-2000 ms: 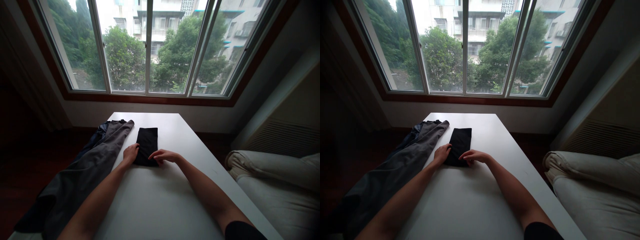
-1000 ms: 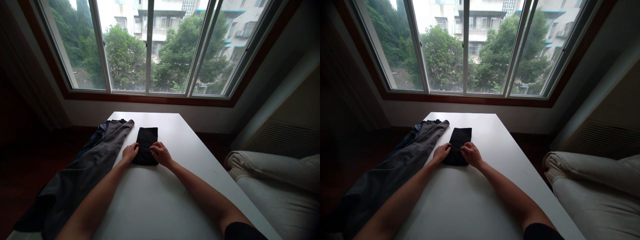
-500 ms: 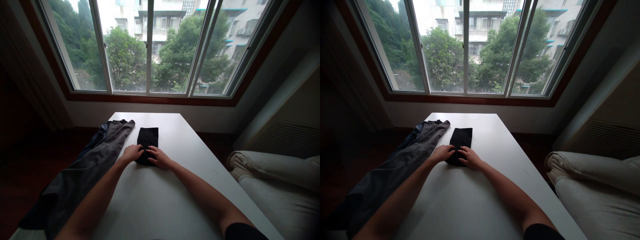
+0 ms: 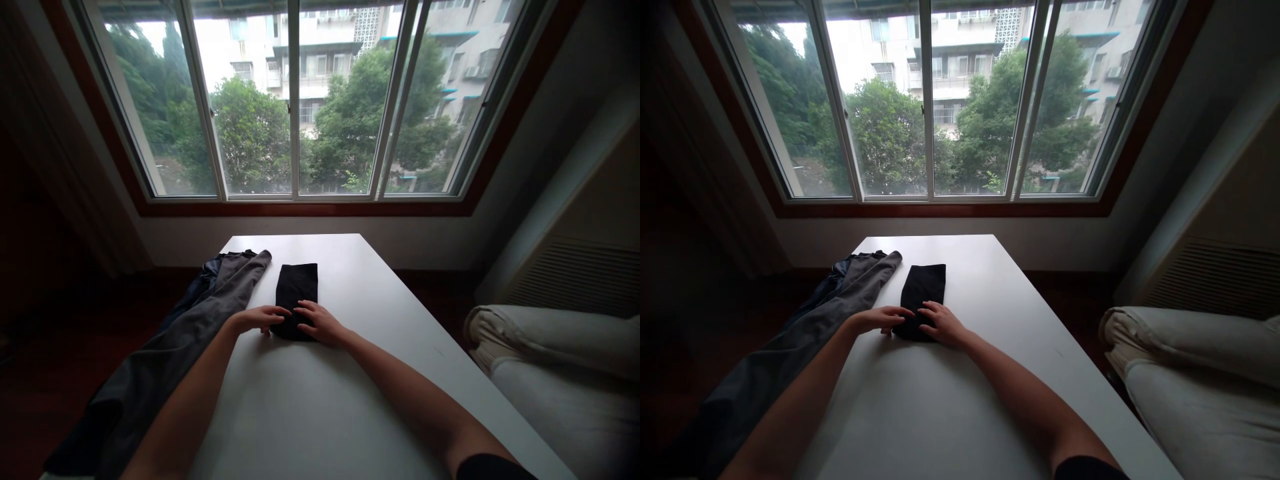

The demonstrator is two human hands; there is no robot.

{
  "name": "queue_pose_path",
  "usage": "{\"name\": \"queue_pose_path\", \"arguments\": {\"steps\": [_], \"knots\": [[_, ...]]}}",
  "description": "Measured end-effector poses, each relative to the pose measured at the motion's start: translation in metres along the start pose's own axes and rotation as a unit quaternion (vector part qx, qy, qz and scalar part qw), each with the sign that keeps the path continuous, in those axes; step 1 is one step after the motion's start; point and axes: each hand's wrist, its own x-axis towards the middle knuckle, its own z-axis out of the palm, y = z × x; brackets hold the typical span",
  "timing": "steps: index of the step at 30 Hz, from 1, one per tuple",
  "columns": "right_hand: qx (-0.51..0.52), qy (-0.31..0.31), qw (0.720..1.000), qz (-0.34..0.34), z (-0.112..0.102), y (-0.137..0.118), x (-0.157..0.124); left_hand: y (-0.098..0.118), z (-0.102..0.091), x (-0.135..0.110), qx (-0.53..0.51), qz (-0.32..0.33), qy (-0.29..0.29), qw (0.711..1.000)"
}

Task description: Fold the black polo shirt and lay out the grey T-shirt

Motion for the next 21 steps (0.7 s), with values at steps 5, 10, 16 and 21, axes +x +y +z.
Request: {"name": "queue_pose_path", "arguments": {"steps": [5,10,16,21], "knots": [[0.0,-0.001,1.0,-0.001,0.001,0.002,0.0,-0.004,-0.004,-0.005,-0.041,-0.011,-0.03,0.999],[-0.003,0.004,1.0,-0.008,0.004,0.004,0.002,-0.005,-0.009,-0.008,-0.027,-0.01,-0.009,1.0],[-0.001,0.008,1.0,-0.009,0.003,0.004,0.001,-0.012,-0.01,-0.007,-0.047,0.003,-0.004,0.999],[0.004,0.002,1.0,-0.007,0.002,0.004,0.001,-0.014,-0.014,-0.008,-0.065,-0.004,-0.03,0.997]]}}
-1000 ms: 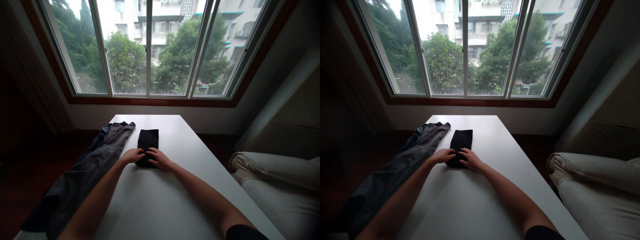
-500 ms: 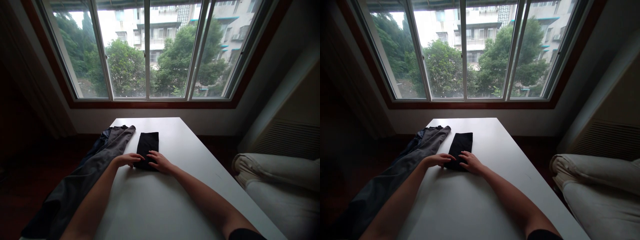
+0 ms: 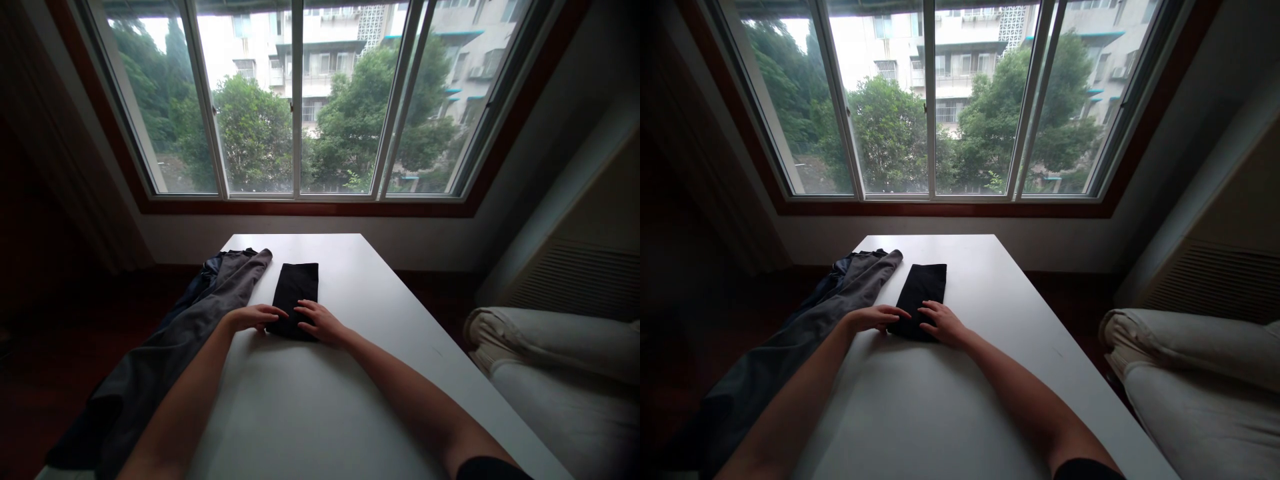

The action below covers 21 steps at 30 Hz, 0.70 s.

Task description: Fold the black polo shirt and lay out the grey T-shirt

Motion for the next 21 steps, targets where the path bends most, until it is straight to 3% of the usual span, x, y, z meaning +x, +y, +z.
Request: {"name": "queue_pose_path", "arguments": {"steps": [8,16,21], "knots": [[-0.001,-0.006,1.0,0.0,-0.002,-0.002,0.0,0.001,0.0,0.001,0.033,0.001,0.027,0.999],[0.002,-0.003,1.0,-0.003,-0.002,-0.001,-0.001,0.004,0.008,-0.003,-0.071,-0.013,-0.043,0.996],[0.001,-0.003,1.0,-0.001,-0.003,-0.003,-0.001,0.006,0.007,-0.005,-0.045,-0.015,-0.023,0.999]]}}
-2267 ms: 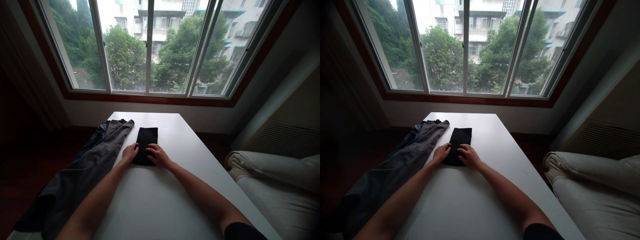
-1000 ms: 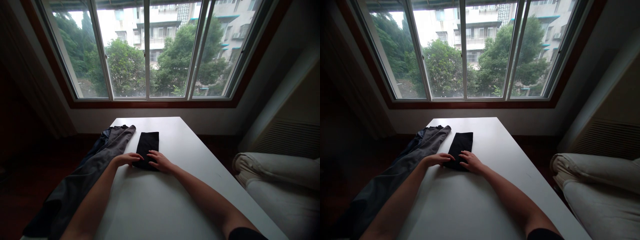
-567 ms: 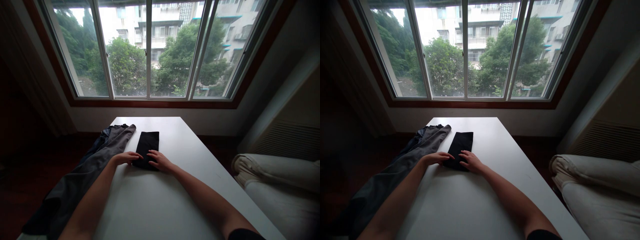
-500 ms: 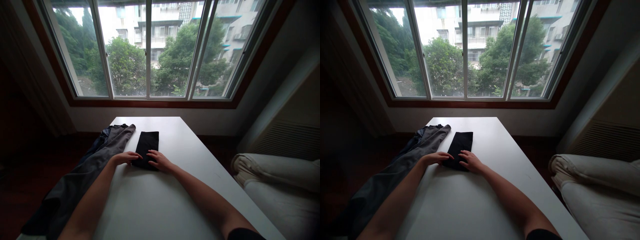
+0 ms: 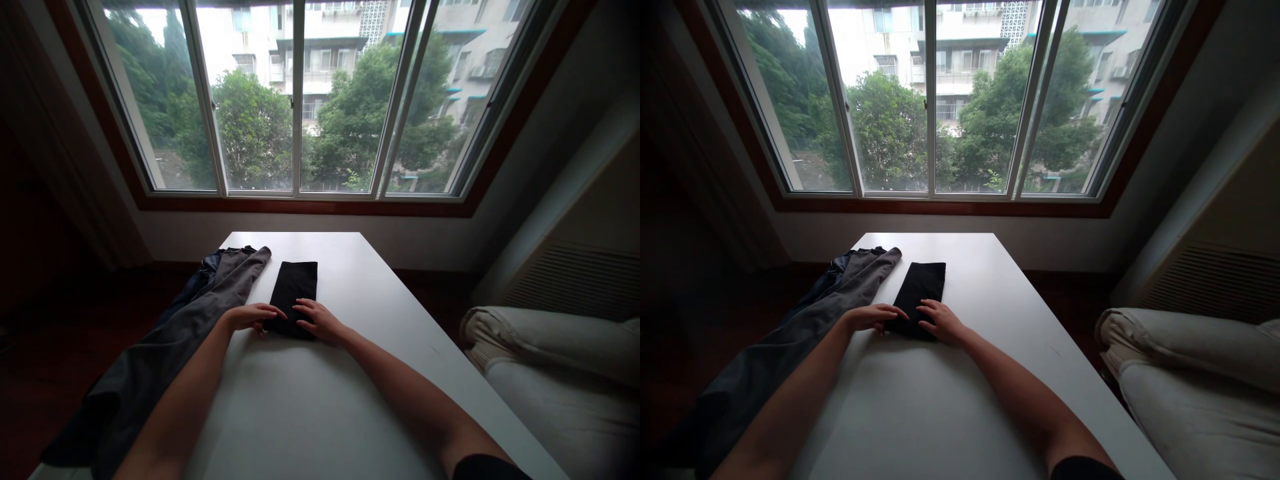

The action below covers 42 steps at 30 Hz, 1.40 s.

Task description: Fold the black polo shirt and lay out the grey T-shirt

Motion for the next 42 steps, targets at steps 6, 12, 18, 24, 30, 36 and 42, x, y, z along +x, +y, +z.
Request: {"name": "queue_pose_path", "arguments": {"steps": [6,12,18,24,30,36,42], "knots": [[0.002,-0.008,1.0,0.005,0.0,0.0,0.0,-0.001,-0.002,-0.001,0.021,0.028,0.032,0.999],[0.002,-0.004,1.0,0.001,0.003,0.004,0.0,-0.001,0.002,-0.002,-0.042,0.01,-0.014,0.999],[0.006,0.001,1.0,0.001,0.005,0.006,0.001,-0.007,0.003,0.0,-0.089,0.013,-0.04,0.995],[0.006,0.002,1.0,-0.003,0.004,0.006,0.001,-0.006,0.003,0.002,-0.064,0.005,-0.058,0.996],[0.007,0.0,1.0,-0.001,0.002,0.004,0.001,-0.004,0.003,0.002,-0.039,0.005,-0.025,0.999],[0.005,-0.004,1.0,0.002,0.001,0.003,0.001,-0.009,-0.011,-0.002,-0.029,0.015,0.028,0.999],[0.007,-0.002,1.0,-0.002,0.0,0.002,0.001,-0.01,-0.022,-0.011,-0.033,0.006,0.108,0.994]]}}
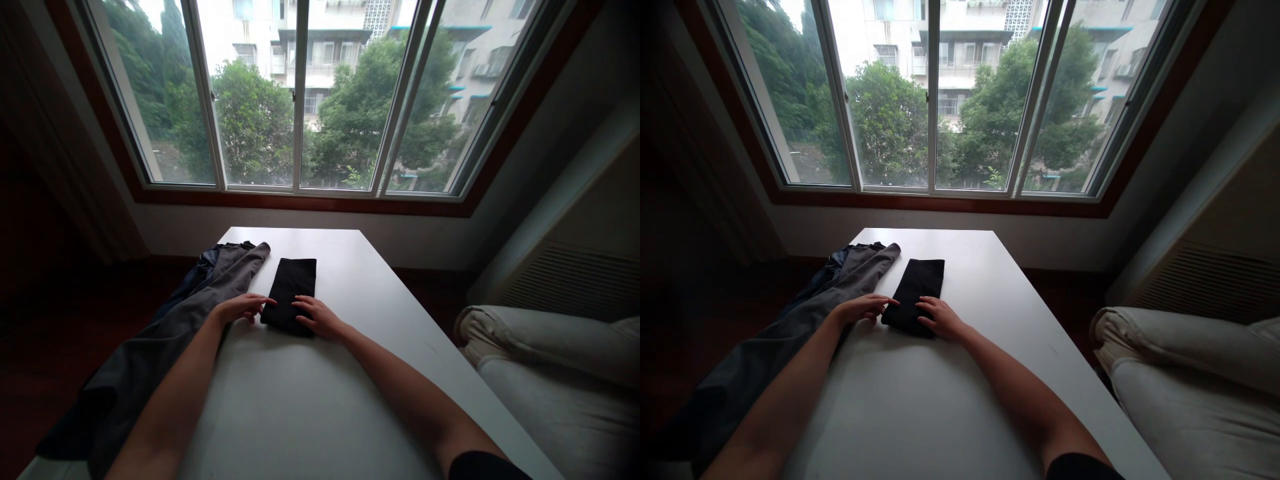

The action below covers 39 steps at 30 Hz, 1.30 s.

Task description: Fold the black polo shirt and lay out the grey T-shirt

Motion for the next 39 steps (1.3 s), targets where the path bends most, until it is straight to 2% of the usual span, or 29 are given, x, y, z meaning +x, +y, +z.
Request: {"name": "queue_pose_path", "arguments": {"steps": [2,7,14,20,28,34,39], "knots": [[0.0,0.0,1.0,0.0,0.001,0.001,0.0,0.0,0.004,0.0,-0.012,0.003,-0.024,1.0],[0.0,-0.002,1.0,0.003,0.003,0.004,0.0,0.002,0.017,0.002,-0.035,-0.008,-0.131,0.991],[0.002,-0.001,1.0,0.0,0.003,0.006,-0.001,0.002,0.005,-0.002,-0.051,0.018,-0.122,0.991],[0.003,0.007,1.0,-0.007,0.003,0.006,0.0,0.0,0.018,0.009,-0.055,-0.011,-0.226,0.973],[0.001,0.008,1.0,-0.005,0.004,0.007,0.0,-0.007,0.006,0.008,-0.079,-0.001,-0.212,0.974],[0.006,0.014,1.0,-0.006,0.002,0.005,0.0,-0.008,0.018,0.013,-0.077,-0.023,-0.237,0.968],[0.004,0.012,1.0,-0.003,0.002,0.004,0.0,-0.007,0.014,0.009,-0.089,-0.015,-0.212,0.973]]}}
